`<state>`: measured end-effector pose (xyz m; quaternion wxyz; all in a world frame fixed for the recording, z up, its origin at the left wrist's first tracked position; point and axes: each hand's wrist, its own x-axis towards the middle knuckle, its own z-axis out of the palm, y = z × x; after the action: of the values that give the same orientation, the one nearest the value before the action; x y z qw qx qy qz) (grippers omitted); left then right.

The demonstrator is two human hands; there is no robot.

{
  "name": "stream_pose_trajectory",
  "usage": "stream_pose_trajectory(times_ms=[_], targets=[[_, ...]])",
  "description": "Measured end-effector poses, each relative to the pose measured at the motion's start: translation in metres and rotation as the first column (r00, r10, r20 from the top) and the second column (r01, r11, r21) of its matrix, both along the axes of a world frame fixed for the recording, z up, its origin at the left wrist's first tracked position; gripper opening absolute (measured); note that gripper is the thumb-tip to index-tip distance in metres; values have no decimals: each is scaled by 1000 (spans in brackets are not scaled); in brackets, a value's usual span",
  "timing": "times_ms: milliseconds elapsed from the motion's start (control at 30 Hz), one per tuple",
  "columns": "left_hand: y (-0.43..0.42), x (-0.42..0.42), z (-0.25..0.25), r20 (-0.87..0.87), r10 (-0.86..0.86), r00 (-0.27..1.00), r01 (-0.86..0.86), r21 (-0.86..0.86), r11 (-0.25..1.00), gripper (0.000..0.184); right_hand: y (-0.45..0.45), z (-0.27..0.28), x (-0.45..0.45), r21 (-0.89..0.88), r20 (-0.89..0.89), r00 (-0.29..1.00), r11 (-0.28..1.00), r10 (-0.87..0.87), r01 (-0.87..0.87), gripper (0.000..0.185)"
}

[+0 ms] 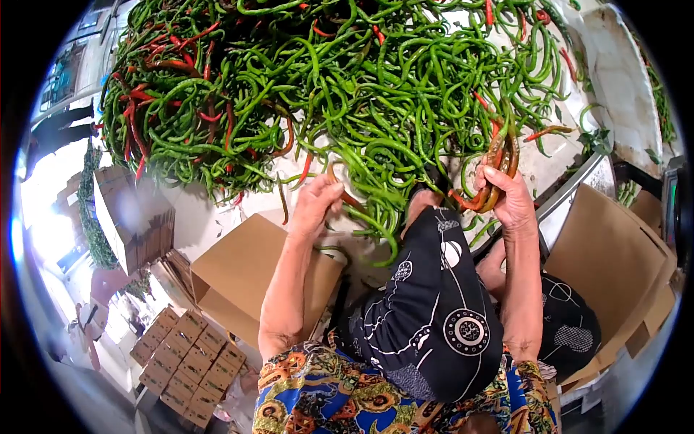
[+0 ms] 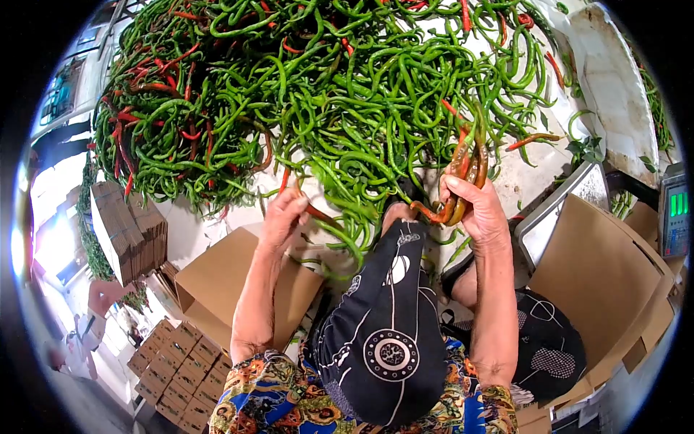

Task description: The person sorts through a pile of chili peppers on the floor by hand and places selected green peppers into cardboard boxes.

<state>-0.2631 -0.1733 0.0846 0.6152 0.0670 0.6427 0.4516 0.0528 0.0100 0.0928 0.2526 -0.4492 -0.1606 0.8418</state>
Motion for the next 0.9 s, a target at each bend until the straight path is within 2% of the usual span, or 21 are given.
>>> stream_pose_trajectory(times_ms=[67,133,200,267,333,367,400,467,500,533,567,600,633,667,700,733,800,900], targets=[[12,-3,11,-154,23,988,-14,62,998,13,0,9,-8,12,38,999,1000,27,-27,26],[23,-5,22,-199,94,976,-74,106,992,14,0,15,-19,41,120,985,991,125,-131,31],[39,12,47,-244,95,965,-73,98,992,15,0,29,-34,114,170,953,955,252,-273,36],[57,38,67,-272,99,957,-82,71,994,18,-6,38,-53,135,109,956,949,272,-285,38],[78,64,72,-124,71,990,-52,153,987,18,-10,39,-67,223,131,896,868,425,-444,37],[85,76,63,-25,72,997,-66,200,978,17,-14,37,-72,260,144,880,841,452,-475,37],[88,81,53,77,67,995,-84,247,965,15,-15,42,-78,250,73,887,852,456,-459,35],[92,75,41,167,170,971,-211,268,940,17,-14,39,-76,240,292,853,830,433,-504,35],[91,63,23,-68,183,981,-156,290,944,21,-13,32,-69,227,322,862,852,392,-472,34],[87,43,-2,-314,235,920,-139,299,944,21,-1,33,-59,233,335,830,814,446,-532,33],[78,17,-35,-471,272,839,-201,196,960,25,-1,28,-52,228,283,902,891,325,-393,29],[59,-19,-69,-778,-16,628,-28,-43,999,29,-2,23,-46,213,234,953,947,191,-242,26],[45,-40,-90,-945,-116,304,40,-109,993,34,2,22,-40,181,172,978,972,118,-149,27],[23,-63,-119,-961,-172,219,39,-167,985,42,6,22,-34,144,112,993,988,41,-57,28],[2,-82,-142,-948,-298,110,46,-295,954,48,10,20,-27,154,82,996,988,-43,30,27],[-16,-89,-152,-958,-280,-54,70,-283,956,50,12,13,-21,133,62,978,973,-200,190,25],[-23,-95,-159,-934,-335,-125,31,-342,939,34,24,4,-7,-29,-64,917,919,-395,394,24],[-8,-90,-121,-784,-602,-152,66,-616,785,21,29,-4,8,-16,-19,915,915,-403,403,25]])
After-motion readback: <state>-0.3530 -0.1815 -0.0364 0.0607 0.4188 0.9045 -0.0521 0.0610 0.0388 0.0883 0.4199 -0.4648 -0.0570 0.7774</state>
